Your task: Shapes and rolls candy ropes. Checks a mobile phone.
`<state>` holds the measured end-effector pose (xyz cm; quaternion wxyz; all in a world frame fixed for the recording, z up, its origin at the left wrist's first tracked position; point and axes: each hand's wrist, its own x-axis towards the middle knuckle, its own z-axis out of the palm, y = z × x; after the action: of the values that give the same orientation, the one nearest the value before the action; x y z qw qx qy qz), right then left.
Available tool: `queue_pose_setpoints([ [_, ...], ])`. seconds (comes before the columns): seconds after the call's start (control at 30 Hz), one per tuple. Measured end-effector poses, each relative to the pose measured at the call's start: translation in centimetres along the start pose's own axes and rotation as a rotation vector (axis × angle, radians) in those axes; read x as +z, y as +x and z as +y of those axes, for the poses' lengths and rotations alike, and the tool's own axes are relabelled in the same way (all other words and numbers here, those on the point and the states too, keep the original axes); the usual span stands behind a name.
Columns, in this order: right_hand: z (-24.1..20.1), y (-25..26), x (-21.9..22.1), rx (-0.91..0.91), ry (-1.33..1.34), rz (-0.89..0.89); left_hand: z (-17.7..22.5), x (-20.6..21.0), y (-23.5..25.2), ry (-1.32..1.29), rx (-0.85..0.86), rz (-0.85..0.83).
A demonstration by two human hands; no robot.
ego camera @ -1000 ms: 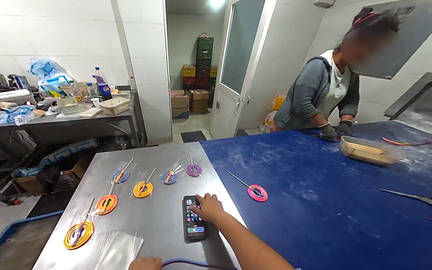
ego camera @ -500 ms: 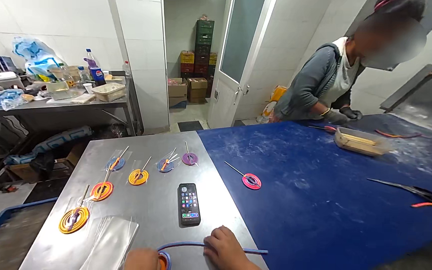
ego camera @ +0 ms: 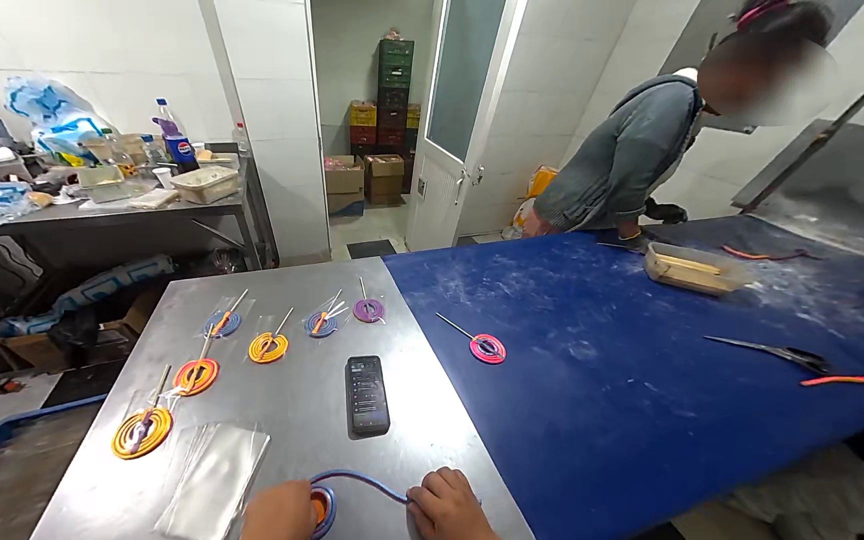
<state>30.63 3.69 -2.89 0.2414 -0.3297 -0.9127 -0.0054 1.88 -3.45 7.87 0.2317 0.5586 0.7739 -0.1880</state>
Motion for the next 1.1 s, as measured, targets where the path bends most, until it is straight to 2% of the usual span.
queue_pose_setpoints([
  [0.1,0.2,0.1,0.0,-0.014,0.011,0.011,-0.5,1.9,-0.1,0.023,0.289,0.436],
  [0.13,0.2,0.1,0.1,-0.015,0.011,0.009,-0.4,2.2,0.0,0.052,0.347,0.452],
  [0.2,0.3,0.1,0.3,-0.024,-0.002,0.018,0.0,2.1,0.1,0.097,0.304,0.343],
  [0.33,0.3,0.2,0.3,-0.046,-0.023,0.031,1.1,0.0,0.4,0.061,0.067,0.023],
  [0.4,0.4,0.2,0.4,-0.053,-0.024,0.038,1.2,-0.2,0.3,0.015,0.079,0.095],
  [0.5,0.5,0.2,0.6,-0.057,-0.028,0.052,1.0,1.8,1.0,0.031,0.352,0.417],
  [0.57,0.5,0.3,0.5,-0.05,-0.018,0.042,1.6,2.2,1.1,0.096,0.413,0.372],
  [0.8,0.0,2.0,1.0,-0.035,-0.002,-0.012,5.4,-0.5,1.8,0.103,0.189,0.047],
  [0.87,-0.1,2.2,1.0,-0.028,-0.007,-0.004,5.7,-0.8,1.5,0.078,0.191,0.076],
  [0.97,-0.1,2.1,1.0,-0.013,0.006,0.011,5.5,0.4,1.6,0.072,0.363,0.268],
  [1.1,-0.5,2.3,0.8,0.067,0.058,-0.031,6.0,0.8,2.2,0.06,0.377,0.193],
])
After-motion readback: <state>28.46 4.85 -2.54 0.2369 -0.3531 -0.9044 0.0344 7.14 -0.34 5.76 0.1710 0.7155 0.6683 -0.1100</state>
